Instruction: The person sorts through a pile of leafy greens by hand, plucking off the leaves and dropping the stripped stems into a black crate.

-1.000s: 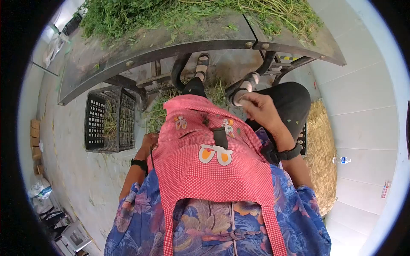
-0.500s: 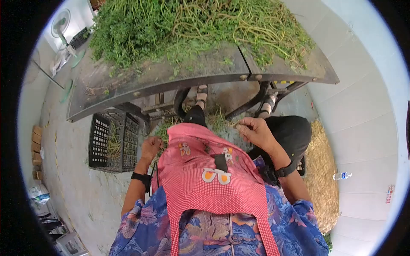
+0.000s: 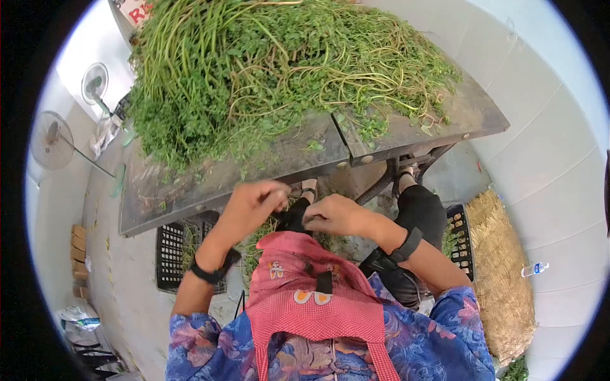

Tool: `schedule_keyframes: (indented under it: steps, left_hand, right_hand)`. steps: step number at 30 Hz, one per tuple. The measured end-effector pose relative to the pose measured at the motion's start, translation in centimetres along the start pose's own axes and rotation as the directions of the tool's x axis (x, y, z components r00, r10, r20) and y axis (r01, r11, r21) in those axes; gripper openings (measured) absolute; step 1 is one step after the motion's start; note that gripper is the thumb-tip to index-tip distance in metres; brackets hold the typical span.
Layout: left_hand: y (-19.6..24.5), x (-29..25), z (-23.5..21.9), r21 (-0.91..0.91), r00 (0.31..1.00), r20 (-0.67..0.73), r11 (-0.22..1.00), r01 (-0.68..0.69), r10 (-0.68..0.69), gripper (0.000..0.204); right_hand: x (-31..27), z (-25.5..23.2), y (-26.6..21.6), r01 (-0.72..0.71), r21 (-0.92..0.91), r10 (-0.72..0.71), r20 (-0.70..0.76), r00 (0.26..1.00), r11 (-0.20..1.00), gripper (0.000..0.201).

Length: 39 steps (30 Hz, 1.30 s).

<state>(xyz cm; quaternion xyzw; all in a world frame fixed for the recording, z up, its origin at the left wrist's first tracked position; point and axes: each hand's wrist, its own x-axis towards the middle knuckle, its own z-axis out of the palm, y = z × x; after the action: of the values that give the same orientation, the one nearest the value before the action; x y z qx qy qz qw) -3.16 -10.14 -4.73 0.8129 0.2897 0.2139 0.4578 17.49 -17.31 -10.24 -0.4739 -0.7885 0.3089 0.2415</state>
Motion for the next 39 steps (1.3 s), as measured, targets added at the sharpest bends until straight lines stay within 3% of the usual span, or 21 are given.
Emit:
schedule_keyframes:
  steps: [2, 4, 6, 8, 10, 12, 15, 18, 20, 22, 23, 24, 26, 29, 30, 32, 34, 36, 39]
  left_hand:
    - [1.8, 4.9, -0.2, 0.167, 0.995, -0.006, 0.981, -0.097, 0.100, 0.022]
    - [3.7, 10.6, 0.5, 0.347, 0.944, -0.062, 0.894, -0.283, 0.323, 0.021]
    - [5.1, 16.3, 1.4, 0.414, 0.873, -0.078, 0.812, -0.411, 0.482, 0.020]
    - [5.3, 21.7, 2.8, 0.466, 0.831, -0.070, 0.755, -0.462, 0.552, 0.019]
    - [4.2, 26.8, 4.6, 0.548, 0.849, -0.020, 0.716, -0.432, 0.527, 0.022]
    - [3.1, 30.0, 6.5, 0.623, 0.869, 0.022, 0.673, -0.399, 0.495, 0.026]
    - [2.4, 32.0, 8.8, 0.767, 0.924, 0.053, 0.577, -0.281, 0.380, 0.042]
    - [1.4, 32.5, 9.4, 0.804, 0.923, 0.090, 0.520, -0.289, 0.374, 0.044]
    - [2.1, 32.3, 9.2, 0.803, 0.928, 0.092, 0.524, -0.284, 0.360, 0.035]
    - [2.4, 31.9, 8.2, 0.746, 0.980, 0.045, 0.646, -0.162, 0.194, 0.022]
    - [2.0, 32.1, 7.2, 0.707, 0.953, -0.004, 0.675, -0.211, 0.302, 0.023]
    - [1.7, 32.2, 6.0, 0.710, 0.954, -0.002, 0.673, -0.210, 0.299, 0.023]
    - [3.4, 31.4, 3.1, 0.587, 0.936, -0.161, 0.793, -0.165, 0.314, 0.024]
    - [5.9, 29.9, -1.3, 0.230, 0.933, -0.302, 0.965, -0.128, 0.195, 0.025]
    - [6.8, 29.1, -2.4, 0.254, 0.924, -0.325, 0.960, -0.120, 0.202, 0.025]
    - [8.6, 26.9, -3.9, -0.048, 0.885, -0.354, 0.939, -0.341, 0.303, 0.025]
    - [9.7, 25.6, -6.1, -0.035, 0.874, -0.355, 0.930, -0.366, 0.331, 0.027]
    - [10.6, 25.6, -8.7, 0.019, 0.821, -0.293, 0.862, -0.507, 0.490, 0.021]
    - [13.8, 23.3, -10.7, 0.017, 0.762, -0.366, 0.822, -0.569, 0.534, 0.022]
  right_hand:
    - [0.6, -1.1, -0.1, -0.012, 0.027, 0.011, 0.025, 1.000, 1.000, 0.019]
    - [0.8, -1.4, 0.6, 0.135, -0.064, -0.139, -0.070, 0.988, 0.989, 0.018]
    - [1.1, -2.3, 1.7, 0.140, 0.002, -0.139, -0.071, 0.988, 0.990, 0.018]
    - [0.8, -2.6, 3.3, 0.104, 0.055, -0.094, -0.163, 0.982, 0.993, 0.018]
    - [0.6, -1.4, 6.1, 0.064, 0.077, -0.045, -0.227, 0.973, 0.995, 0.018]
    - [0.1, -0.7, 7.3, -0.093, 0.080, 0.110, -0.232, 0.967, 0.992, 0.022]
    - [0.0, -1.1, 6.3, -0.033, 0.124, 0.061, -0.228, 0.972, 0.992, 0.022]
    - [-0.3, -1.7, 5.5, -0.047, 0.079, 0.064, -0.232, 0.971, 0.996, 0.021]
    - [-0.4, -2.0, 5.1, -0.078, 0.063, 0.091, -0.239, 0.967, 0.995, 0.022]
    - [-0.6, -2.1, 5.0, -0.108, 0.044, 0.116, -0.238, 0.964, 0.993, 0.022]
    - [-0.7, -2.2, 4.9, -0.133, 0.047, 0.140, -0.229, 0.963, 0.990, 0.022]
    - [-0.8, -2.2, 4.9, -0.155, 0.051, 0.163, -0.221, 0.962, 0.987, 0.023]
    - [-1.0, -2.7, 4.7, -0.127, 0.047, 0.135, -0.246, 0.960, 0.991, 0.023]
    - [-1.2, -2.3, 5.3, -0.087, 0.030, 0.092, -0.304, 0.948, 0.996, 0.023]
    - [-0.8, -2.3, 5.6, -0.078, 0.014, 0.078, -0.345, 0.936, 0.997, 0.023]
    - [-0.9, -2.8, 5.0, -0.079, 0.002, 0.075, -0.346, 0.935, 0.997, 0.021]
    - [-1.1, -3.0, 4.8, -0.022, 0.037, 0.037, -0.459, 0.887, 0.999, 0.018]
    - [-1.1, -2.9, 5.0, -0.002, 0.036, 0.018, -0.463, 0.886, 0.999, 0.017]
    - [-1.1, -2.8, 5.3, 0.019, 0.028, -0.003, -0.479, 0.878, 0.999, 0.017]
